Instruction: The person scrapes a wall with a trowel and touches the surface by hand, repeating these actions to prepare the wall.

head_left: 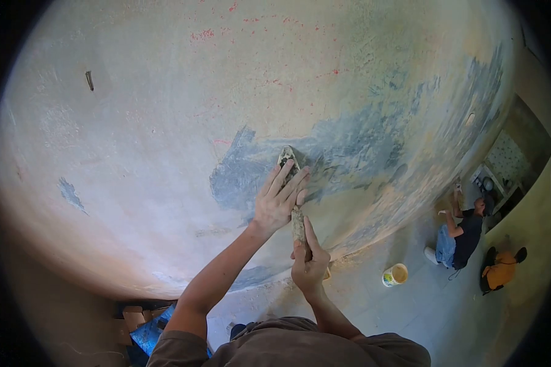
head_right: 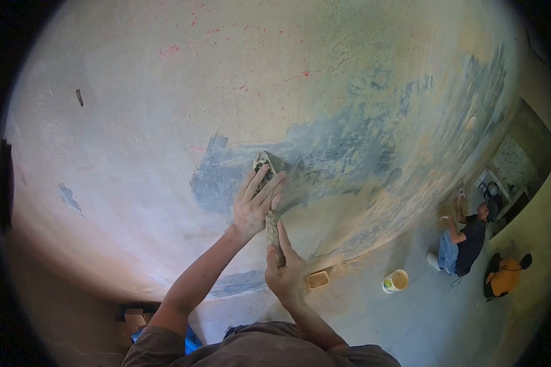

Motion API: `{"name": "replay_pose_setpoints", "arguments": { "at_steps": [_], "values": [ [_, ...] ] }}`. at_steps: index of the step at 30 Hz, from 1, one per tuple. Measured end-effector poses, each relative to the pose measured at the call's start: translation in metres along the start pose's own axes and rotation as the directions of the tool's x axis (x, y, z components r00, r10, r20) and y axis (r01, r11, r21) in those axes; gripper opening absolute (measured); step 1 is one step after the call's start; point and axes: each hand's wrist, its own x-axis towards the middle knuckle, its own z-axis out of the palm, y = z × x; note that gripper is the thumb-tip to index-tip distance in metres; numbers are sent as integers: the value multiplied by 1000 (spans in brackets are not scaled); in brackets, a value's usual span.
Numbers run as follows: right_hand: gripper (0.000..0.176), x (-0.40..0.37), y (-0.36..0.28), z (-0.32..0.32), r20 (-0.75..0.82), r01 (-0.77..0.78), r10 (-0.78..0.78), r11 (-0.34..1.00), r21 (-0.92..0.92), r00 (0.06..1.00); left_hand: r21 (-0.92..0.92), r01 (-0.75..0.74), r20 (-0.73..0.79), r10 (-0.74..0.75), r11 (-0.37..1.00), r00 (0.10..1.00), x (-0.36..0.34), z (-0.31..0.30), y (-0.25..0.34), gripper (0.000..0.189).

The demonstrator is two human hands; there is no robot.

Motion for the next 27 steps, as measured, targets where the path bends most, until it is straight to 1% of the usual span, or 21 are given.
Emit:
{"name": "replay_pose_setpoints", "arguments": {
  "at_steps": [3,5,8,9,11,15,17,22,24,27],
  "values": [
    [50,2,-5,4,-13,-7,8,999,32,1000,-21,-6,-24,5,1000,1000,5,0,-2,27],
    [49,20,-13,3,-19,12,-12,1000,26,1000,-25,-18,-55,17,1000,998,30,-6,-8,27],
    [49,39,-27,-3,-33,32,-31,998,46,999,-27,2,-127,-5,1000,992,57,-8,-6,25],
    [49,39,-27,-4,-50,33,-29,997,76,998,-30,11,-115,-15,999,993,56,-8,-3,25],
    [49,30,-26,-8,-33,18,-16,998,52,999,-26,27,-96,-29,999,995,50,-11,4,26],
    [50,-2,-11,-4,-19,22,-22,1000,1,1000,-67,29,-61,-33,997,998,1,3,7,25],
    [51,-9,2,1,-25,30,-29,999,20,999,-69,25,-57,-29,997,998,-12,7,4,25],
    [51,12,-16,2,-30,7,-6,999,32,1000,-61,15,-82,-20,998,996,18,3,-4,25],
    [51,13,-23,-5,-1,-1,1,1000,10,1000,-49,52,-87,-57,997,995,21,2,4,25],
    [51,7,-12,-12,-14,-7,7,1000,4,1000,-48,102,-62,-104,994,993,14,-4,19,25]
  ]
}}
